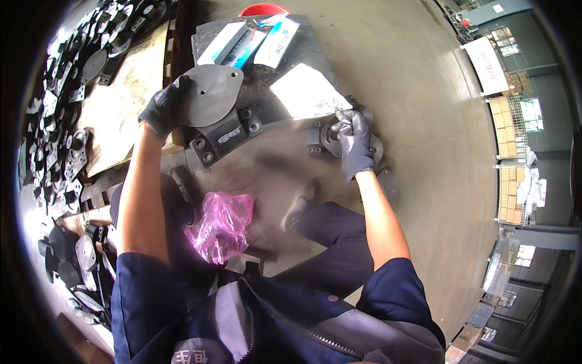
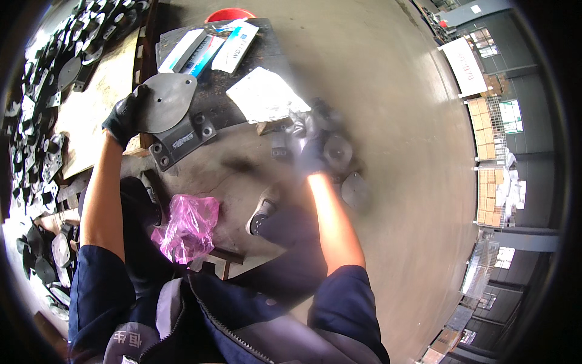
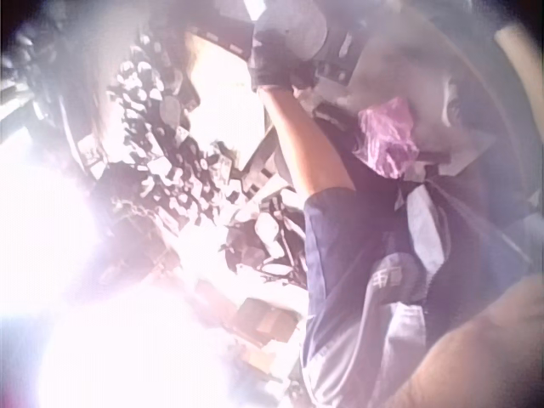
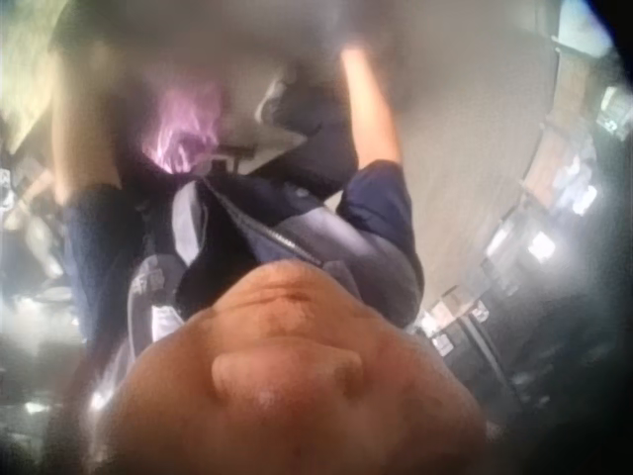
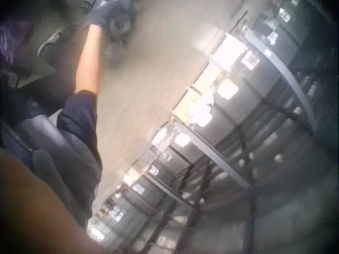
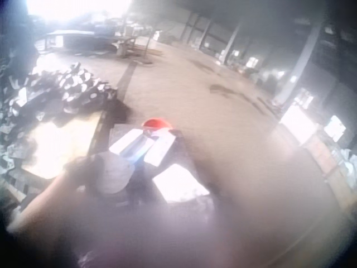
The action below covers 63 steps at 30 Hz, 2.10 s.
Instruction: The person sits on the floor and repeatedly picks up dark metal parts from a pile. They use a small metal tool to scrape and clean the surfaces of each part before placing them back into the pile.
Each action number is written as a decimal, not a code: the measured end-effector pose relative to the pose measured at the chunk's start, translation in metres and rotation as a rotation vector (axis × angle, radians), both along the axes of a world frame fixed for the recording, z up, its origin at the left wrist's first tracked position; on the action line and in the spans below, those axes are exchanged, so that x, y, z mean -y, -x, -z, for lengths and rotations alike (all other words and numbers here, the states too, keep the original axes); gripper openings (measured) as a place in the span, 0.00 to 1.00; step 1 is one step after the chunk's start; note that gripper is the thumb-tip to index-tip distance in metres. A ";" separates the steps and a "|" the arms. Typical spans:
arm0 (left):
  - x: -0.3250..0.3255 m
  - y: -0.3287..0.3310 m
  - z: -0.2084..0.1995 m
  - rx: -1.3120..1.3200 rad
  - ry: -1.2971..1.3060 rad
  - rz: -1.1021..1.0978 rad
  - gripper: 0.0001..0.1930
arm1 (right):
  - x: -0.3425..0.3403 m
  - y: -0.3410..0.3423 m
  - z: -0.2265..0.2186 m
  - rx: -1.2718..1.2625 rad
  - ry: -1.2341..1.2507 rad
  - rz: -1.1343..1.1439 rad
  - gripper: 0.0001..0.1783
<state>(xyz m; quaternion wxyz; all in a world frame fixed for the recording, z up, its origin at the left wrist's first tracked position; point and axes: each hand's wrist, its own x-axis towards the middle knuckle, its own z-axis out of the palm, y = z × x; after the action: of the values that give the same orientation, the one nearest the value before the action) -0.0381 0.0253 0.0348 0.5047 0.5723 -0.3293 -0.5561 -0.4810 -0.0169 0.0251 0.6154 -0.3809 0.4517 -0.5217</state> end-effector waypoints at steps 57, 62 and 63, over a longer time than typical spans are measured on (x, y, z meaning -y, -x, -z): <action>0.003 0.000 -0.027 0.848 0.030 0.111 0.27 | -0.047 -0.108 0.002 -1.493 1.145 -0.105 0.08; 0.006 -0.012 -0.011 0.816 0.028 0.105 0.23 | -0.071 -0.137 -0.035 -0.735 0.715 -0.262 0.19; 0.003 -0.019 -0.002 1.005 0.212 0.131 0.23 | -0.073 -0.141 -0.036 -0.653 0.696 -0.237 0.18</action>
<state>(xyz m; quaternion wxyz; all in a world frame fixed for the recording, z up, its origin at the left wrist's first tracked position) -0.0188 0.0224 0.0364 0.3034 0.6928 -0.6208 -0.2066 -0.3397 0.0559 0.0613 0.3331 -0.7562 0.3735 -0.4216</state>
